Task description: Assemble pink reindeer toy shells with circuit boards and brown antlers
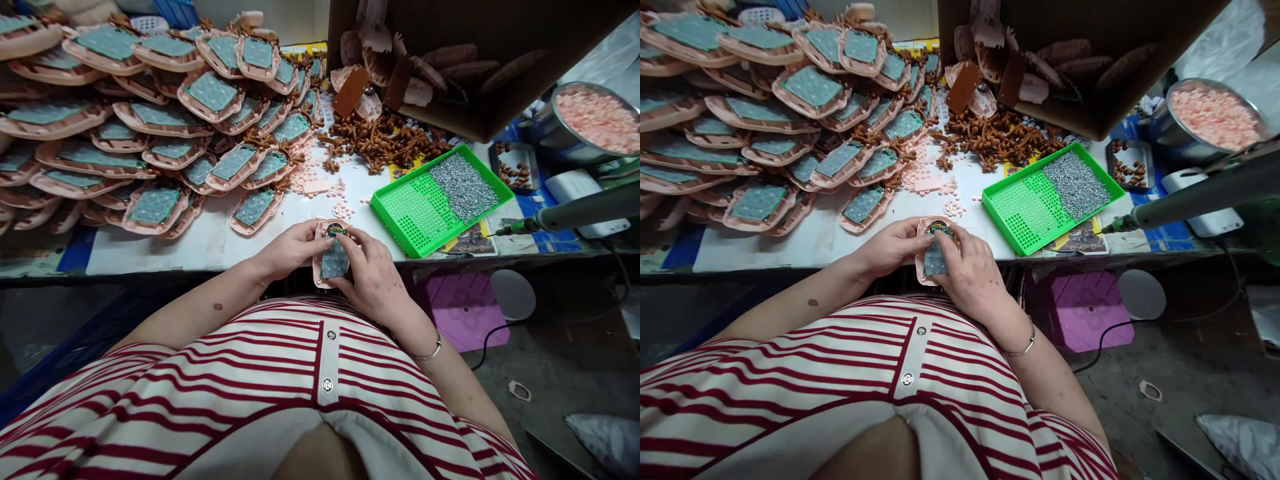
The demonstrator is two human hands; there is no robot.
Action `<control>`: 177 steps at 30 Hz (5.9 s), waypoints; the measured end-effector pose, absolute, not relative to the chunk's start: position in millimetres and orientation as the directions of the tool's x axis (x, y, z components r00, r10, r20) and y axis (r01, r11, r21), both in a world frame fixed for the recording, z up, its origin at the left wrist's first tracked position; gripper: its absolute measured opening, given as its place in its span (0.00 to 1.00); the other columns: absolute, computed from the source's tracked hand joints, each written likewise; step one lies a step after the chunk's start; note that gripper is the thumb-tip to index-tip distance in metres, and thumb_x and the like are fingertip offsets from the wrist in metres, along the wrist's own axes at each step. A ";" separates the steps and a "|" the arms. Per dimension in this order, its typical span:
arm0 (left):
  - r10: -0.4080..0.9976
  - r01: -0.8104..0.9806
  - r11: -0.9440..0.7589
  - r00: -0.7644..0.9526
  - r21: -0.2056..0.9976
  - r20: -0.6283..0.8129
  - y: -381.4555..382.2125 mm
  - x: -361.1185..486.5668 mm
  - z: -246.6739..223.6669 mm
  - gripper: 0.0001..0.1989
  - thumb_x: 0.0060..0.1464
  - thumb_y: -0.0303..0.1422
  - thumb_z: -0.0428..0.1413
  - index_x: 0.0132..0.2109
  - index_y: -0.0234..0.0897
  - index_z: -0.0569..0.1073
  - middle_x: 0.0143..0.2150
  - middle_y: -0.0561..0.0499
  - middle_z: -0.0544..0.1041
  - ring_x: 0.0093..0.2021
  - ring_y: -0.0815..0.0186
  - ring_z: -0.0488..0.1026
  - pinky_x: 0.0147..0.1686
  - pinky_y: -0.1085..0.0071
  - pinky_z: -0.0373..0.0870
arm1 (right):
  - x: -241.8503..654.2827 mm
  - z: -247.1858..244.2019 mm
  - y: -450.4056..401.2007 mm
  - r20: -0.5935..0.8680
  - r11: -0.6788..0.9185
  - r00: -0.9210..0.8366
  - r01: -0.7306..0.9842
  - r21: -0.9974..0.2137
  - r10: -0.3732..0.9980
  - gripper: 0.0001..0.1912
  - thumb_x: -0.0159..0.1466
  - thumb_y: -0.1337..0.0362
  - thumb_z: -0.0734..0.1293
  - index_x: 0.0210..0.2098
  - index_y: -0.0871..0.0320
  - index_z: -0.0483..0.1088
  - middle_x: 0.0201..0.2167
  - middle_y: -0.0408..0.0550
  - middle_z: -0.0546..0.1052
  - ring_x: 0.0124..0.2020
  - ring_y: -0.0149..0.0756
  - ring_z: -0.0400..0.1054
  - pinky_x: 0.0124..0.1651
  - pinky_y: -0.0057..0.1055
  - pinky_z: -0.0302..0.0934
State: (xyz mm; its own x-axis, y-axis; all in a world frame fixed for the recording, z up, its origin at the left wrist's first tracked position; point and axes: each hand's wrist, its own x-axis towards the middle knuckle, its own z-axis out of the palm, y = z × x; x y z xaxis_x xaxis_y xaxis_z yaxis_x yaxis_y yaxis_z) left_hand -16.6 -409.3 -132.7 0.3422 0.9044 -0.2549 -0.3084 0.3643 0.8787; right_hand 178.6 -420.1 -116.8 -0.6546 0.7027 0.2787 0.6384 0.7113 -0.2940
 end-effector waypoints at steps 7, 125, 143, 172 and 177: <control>0.932 -0.368 0.316 0.293 0.875 -0.213 -408.7 -16.0 -132.1 0.19 0.47 0.38 0.69 0.44 0.32 0.78 0.39 0.47 0.80 0.38 0.66 0.75 0.40 0.72 0.72 | 179.5 -121.1 -421.4 0.296 0.716 -0.652 0.637 -0.286 0.698 0.36 0.64 0.58 0.69 0.66 0.66 0.56 0.64 0.69 0.67 0.60 0.56 0.66 0.58 0.53 0.65; 0.813 -0.180 0.482 0.456 0.858 -0.361 -403.9 4.8 -128.4 0.19 0.41 0.30 0.69 0.42 0.32 0.77 0.38 0.50 0.79 0.37 0.66 0.74 0.41 0.70 0.70 | 198.7 -110.2 -388.1 0.282 0.713 -0.663 0.577 -0.399 0.694 0.22 0.65 0.45 0.64 0.46 0.57 0.70 0.57 0.61 0.73 0.56 0.51 0.67 0.57 0.48 0.60; 0.769 -0.193 0.541 0.506 0.819 -0.389 -400.0 3.2 -131.9 0.21 0.40 0.30 0.68 0.44 0.32 0.77 0.34 0.49 0.80 0.34 0.65 0.76 0.39 0.70 0.70 | 191.7 -112.5 -385.8 0.297 0.566 -0.497 0.578 -0.588 0.816 0.08 0.66 0.64 0.64 0.35 0.58 0.75 0.45 0.55 0.79 0.47 0.43 0.73 0.51 0.44 0.67; 0.734 -0.216 0.605 0.524 0.766 -0.432 -397.6 1.3 -131.9 0.16 0.42 0.28 0.66 0.41 0.31 0.77 0.33 0.48 0.80 0.33 0.65 0.76 0.38 0.70 0.71 | 198.3 -110.9 -385.1 0.248 0.658 -0.619 0.621 -0.426 0.745 0.13 0.70 0.61 0.58 0.45 0.57 0.73 0.55 0.60 0.74 0.53 0.48 0.69 0.54 0.48 0.65; 0.727 -0.219 0.616 0.528 0.757 -0.439 -398.8 1.7 -132.4 0.16 0.42 0.29 0.67 0.41 0.31 0.77 0.34 0.48 0.80 0.33 0.65 0.76 0.38 0.69 0.71 | 197.3 -109.7 -385.1 0.230 0.636 -0.609 0.620 -0.460 0.759 0.12 0.71 0.62 0.57 0.41 0.57 0.72 0.52 0.58 0.76 0.52 0.47 0.69 0.53 0.47 0.64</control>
